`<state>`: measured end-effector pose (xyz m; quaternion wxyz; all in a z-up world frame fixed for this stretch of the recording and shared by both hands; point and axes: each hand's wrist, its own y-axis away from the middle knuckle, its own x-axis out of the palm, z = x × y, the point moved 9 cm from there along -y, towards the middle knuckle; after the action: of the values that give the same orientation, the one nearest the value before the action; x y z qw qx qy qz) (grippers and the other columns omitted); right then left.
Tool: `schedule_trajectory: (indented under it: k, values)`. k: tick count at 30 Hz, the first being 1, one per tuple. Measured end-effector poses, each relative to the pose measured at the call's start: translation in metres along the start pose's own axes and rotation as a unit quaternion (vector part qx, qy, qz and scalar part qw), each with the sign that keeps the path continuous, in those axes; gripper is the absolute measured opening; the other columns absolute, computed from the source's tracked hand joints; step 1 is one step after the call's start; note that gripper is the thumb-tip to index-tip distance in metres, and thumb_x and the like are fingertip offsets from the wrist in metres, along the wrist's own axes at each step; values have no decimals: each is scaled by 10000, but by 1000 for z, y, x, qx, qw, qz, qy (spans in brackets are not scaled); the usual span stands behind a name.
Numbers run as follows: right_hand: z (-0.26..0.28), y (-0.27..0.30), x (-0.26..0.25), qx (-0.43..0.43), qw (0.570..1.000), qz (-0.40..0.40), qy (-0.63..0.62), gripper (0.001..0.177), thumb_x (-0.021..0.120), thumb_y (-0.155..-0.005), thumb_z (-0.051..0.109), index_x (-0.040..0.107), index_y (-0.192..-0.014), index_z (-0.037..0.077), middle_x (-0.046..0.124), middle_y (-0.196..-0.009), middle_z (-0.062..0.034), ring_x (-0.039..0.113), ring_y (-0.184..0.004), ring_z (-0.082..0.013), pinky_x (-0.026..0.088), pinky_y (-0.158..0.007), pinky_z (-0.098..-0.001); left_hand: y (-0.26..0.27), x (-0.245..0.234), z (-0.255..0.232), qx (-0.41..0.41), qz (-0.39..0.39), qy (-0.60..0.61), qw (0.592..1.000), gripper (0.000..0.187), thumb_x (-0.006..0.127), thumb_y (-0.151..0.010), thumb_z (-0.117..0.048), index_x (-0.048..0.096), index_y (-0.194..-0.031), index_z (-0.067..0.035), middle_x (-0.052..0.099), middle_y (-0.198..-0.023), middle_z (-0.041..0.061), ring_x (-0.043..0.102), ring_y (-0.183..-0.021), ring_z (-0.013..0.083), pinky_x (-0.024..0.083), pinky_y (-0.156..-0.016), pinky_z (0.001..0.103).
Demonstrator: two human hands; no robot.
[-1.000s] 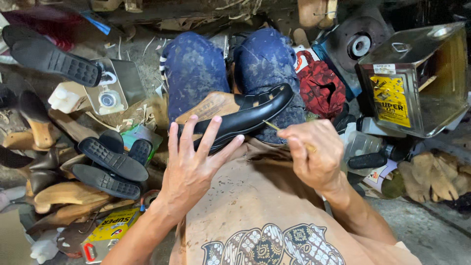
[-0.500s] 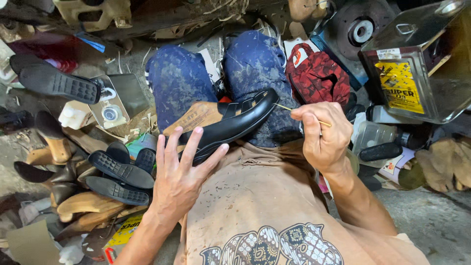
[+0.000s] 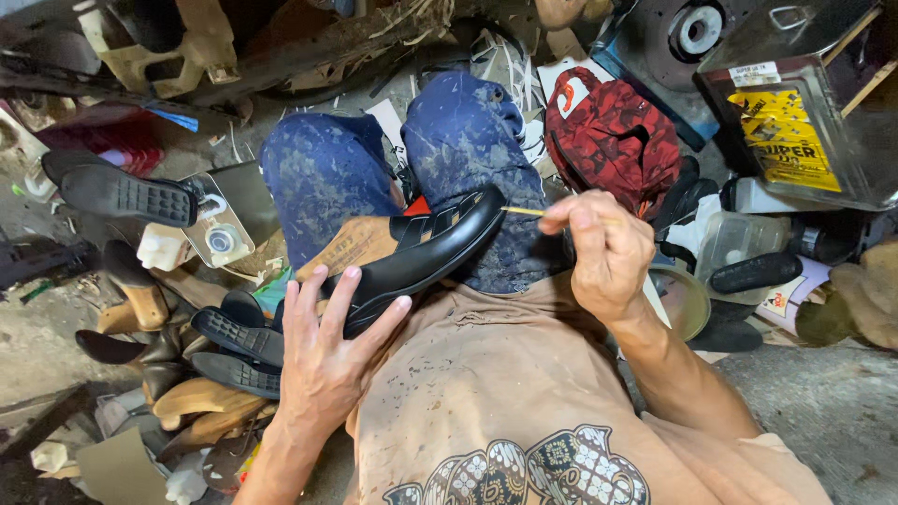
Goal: The person sits on the floor and repairs a black shoe using a wooden stick to apply adhesive to the sole. They then use a hammer to tap the shoe and a knife to trim the edges of the sole.
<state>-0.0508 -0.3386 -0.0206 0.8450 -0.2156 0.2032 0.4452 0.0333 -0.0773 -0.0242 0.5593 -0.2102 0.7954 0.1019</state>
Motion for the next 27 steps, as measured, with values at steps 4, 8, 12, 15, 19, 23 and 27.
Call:
schedule_trajectory:
  k: [4, 8, 12, 15, 19, 23, 27]
  values:
    - [-32, 2, 1, 89, 995, -7, -52, 340, 396, -1116, 177, 656, -1067, -36, 713, -847, -139, 713, -762, -226, 570, -786, -332, 0, 1, 6, 19, -21, 19, 999, 421, 771, -978, -355, 588, -1356, -314, 436, -1461, 201, 512, -1268, 512, 445, -1048, 721]
    - [-23, -12, 29, -11, 981, 195, -15, 576, 681, -947, 408, 586, -1423, 98, 561, -1493, -259, 506, -1436, -343, 329, -1188, -459, 17, 14, 24, 20, 7, 79, 997, 326, 624, -1035, -238, 605, -1358, -274, 413, -1509, 194, 405, -1418, 509, 361, -1169, 737]
    - [-1, -23, 49, -163, 959, 233, -6, 503, 793, -954, 257, 590, -1393, 117, 707, -1340, -82, 484, -1456, -374, 305, -1207, -613, 17, 22, 38, 17, 16, 103, 994, 465, 609, -958, -96, 452, -1394, -60, 429, -1496, 249, 436, -1404, 518, 331, -1192, 742]
    - [48, -31, 28, -189, 947, 238, -100, 522, 918, -808, 211, 675, -1253, 91, 722, -1269, -144, 699, -1218, -319, 378, -1179, -664, 5, 11, 33, 47, -49, 137, 988, 619, 660, -917, 15, 307, -1426, 9, 468, -1403, 329, 549, -1304, 522, 477, -1096, 638]
    - [116, -38, -6, -207, 945, 216, -133, 453, 849, -832, 200, 663, -1175, -31, 735, -1176, -189, 780, -1094, -302, 616, -1040, -412, -20, 35, 16, 58, -116, 205, 970, 799, 517, -986, -21, 105, -1651, -182, 380, -1539, 282, 498, -1393, 452, 465, -1159, 542]
    - [103, -36, 3, -177, 951, 214, -133, 403, 762, -874, 174, 645, -1183, -57, 732, -1184, -217, 780, -1091, -316, 637, -994, -369, -48, 54, 13, 21, -153, 219, 963, 808, 662, -959, 5, 176, -1603, -42, 335, -1565, 321, 476, -1419, 505, 486, -1167, 543]
    - [105, -21, 13, -167, 953, 223, -118, 407, 771, -865, 193, 651, -1184, -30, 746, -1166, -182, 792, -1058, -288, 648, -968, -347, -44, -8, -17, -20, -178, 351, 919, 1029, 766, -911, -457, 151, -1588, 15, 320, -1621, 302, 377, -1540, 454, 337, -1314, 542]
